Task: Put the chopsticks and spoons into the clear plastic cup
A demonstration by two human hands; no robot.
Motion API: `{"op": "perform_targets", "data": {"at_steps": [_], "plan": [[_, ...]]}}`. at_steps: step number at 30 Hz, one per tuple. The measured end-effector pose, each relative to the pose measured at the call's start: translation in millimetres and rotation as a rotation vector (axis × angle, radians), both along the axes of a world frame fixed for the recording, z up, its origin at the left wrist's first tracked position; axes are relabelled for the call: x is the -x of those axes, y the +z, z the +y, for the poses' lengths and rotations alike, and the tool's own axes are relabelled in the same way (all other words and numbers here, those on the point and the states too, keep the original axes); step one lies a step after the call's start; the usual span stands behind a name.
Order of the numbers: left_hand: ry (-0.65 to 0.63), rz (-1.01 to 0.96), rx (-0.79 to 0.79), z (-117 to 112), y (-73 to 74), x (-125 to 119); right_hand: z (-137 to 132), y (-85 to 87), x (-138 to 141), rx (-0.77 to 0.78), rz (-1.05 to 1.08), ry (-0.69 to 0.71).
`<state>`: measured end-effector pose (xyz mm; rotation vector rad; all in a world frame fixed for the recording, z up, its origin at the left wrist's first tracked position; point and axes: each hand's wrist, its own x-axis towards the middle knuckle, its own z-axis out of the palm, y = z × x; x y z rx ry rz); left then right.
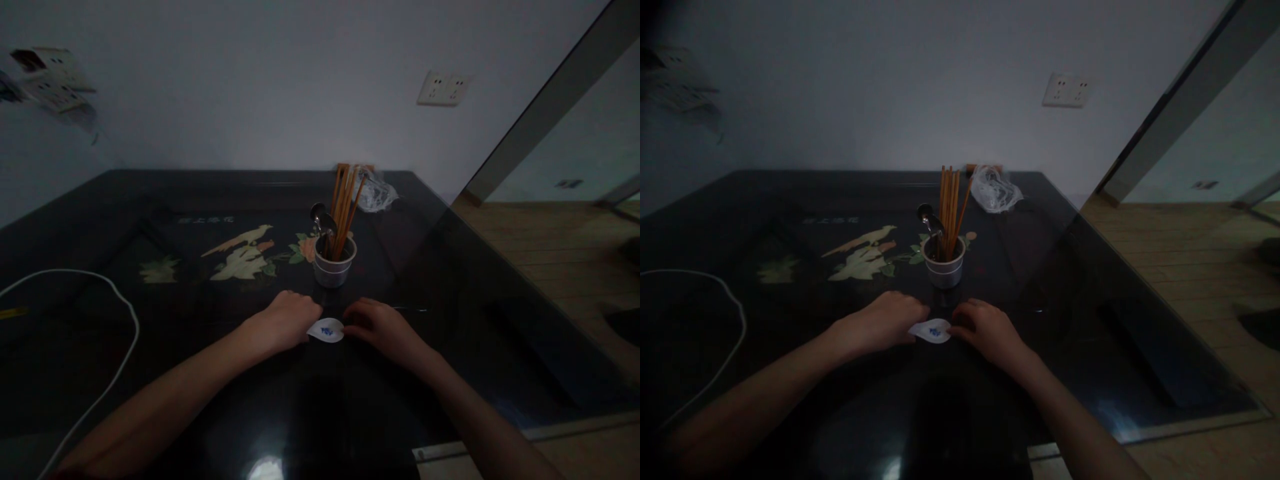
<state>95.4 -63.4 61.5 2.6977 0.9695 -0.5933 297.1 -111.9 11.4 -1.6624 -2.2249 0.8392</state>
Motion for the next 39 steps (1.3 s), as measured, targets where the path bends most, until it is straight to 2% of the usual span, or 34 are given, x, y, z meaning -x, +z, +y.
{"op": "perform_targets", "data": {"at_steps": [4,8,12,17,21,26,29,34,39], "plan": [[0.006,-0.036,0.005,1,-1.6,-1,-6,-1.1,4,-0.055,-0.045,0.027],[0.011,-0.129,-0.058,6,-6.8,0,-9,-0.4,9,-0.097,-0.076,0.017],[0.056,-0.264,-0.088,7,-11.9,-3,-8,1.5,9,-0.171,0.025,-0.042],[0.105,-0.363,-0.040,4,-5.2,-6,-6,1.5,1,-0.321,0.148,-0.047],[0.129,-0.495,0.115,7,-2.5,-3,-4,4.9,-6,-0.383,0.160,-0.009],[0.171,-0.625,0.522,20,-10.3,0,-3,9.7,-11,-0.431,0.134,0.125],[0.190,-0.625,0.693,26,-15.1,-1,-3,10.2,-13,-0.500,0.110,0.193],[0.194,-0.592,0.811,29,-17.5,-3,-3,10.6,-16,-0.556,0.092,0.242],[0.183,-0.623,0.781,28,-20.5,-4,-4,12.7,-16,-0.550,0.053,0.247]]}}
